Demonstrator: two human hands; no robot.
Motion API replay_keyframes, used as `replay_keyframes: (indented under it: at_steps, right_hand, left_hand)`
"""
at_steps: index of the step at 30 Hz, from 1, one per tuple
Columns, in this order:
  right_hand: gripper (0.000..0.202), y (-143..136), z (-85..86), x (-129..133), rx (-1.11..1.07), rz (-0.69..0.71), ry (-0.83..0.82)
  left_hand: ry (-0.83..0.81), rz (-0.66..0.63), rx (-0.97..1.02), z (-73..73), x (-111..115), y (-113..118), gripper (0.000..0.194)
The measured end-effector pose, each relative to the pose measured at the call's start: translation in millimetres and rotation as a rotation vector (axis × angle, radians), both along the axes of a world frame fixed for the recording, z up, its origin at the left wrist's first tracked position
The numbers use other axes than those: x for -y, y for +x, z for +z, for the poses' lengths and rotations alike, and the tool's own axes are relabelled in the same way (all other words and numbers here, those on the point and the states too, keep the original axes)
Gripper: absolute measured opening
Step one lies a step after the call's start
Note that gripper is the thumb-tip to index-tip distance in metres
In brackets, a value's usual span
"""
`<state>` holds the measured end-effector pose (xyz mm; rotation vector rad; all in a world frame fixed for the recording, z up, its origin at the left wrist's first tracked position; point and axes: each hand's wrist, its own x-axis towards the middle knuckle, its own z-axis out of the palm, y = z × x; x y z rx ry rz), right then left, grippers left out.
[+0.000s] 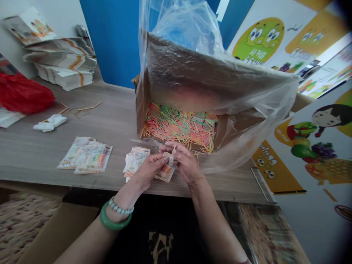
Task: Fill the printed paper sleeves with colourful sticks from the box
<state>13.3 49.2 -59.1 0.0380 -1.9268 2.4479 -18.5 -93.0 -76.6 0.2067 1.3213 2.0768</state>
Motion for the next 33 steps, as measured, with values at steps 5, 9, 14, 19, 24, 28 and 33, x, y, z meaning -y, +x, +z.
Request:
replay_keyframes:
  at_steps: [5,9,14,19,24,28,33]
  right_hand:
    - [0.015,1,0.6,1,0.028,-0.135,0.024]
    - [0.012,1,-0.5,1,-0.012,-0.241,0.032]
    - [0.015,2,3.0,8,0.015,-0.16,0.009]
    - [0.03,8,4.2,11,0.052,-0.132,0.211]
    - [0.035,9,3.7,12,-0.166,-0.094,0.504]
    - [0.041,7,-3.6,11,-0.109,-0.171,0.542]
    - [0.023,5,-17.3,28,0.034,-0.107,0.898]
  left_hand:
    - [-0.01,0.02,0.013,-2.2,1,0,0.032]
    - [-0.008,0.037,0.014,-1.0,3,1,0.031]
    - [-0.005,0.032,-0.025,3.8,4,4,0.036]
    - [-0.017,0.02,-0.078,4.6,6,7,0.04]
    - [0.018,0.177,-0.183,13.1,25,2,0.035]
    - [-0.112,0.326,-0.283,24.9,64,-6,0.026]
    - [-0.643,0.627,-0.442,8.9,116,-31,0.032]
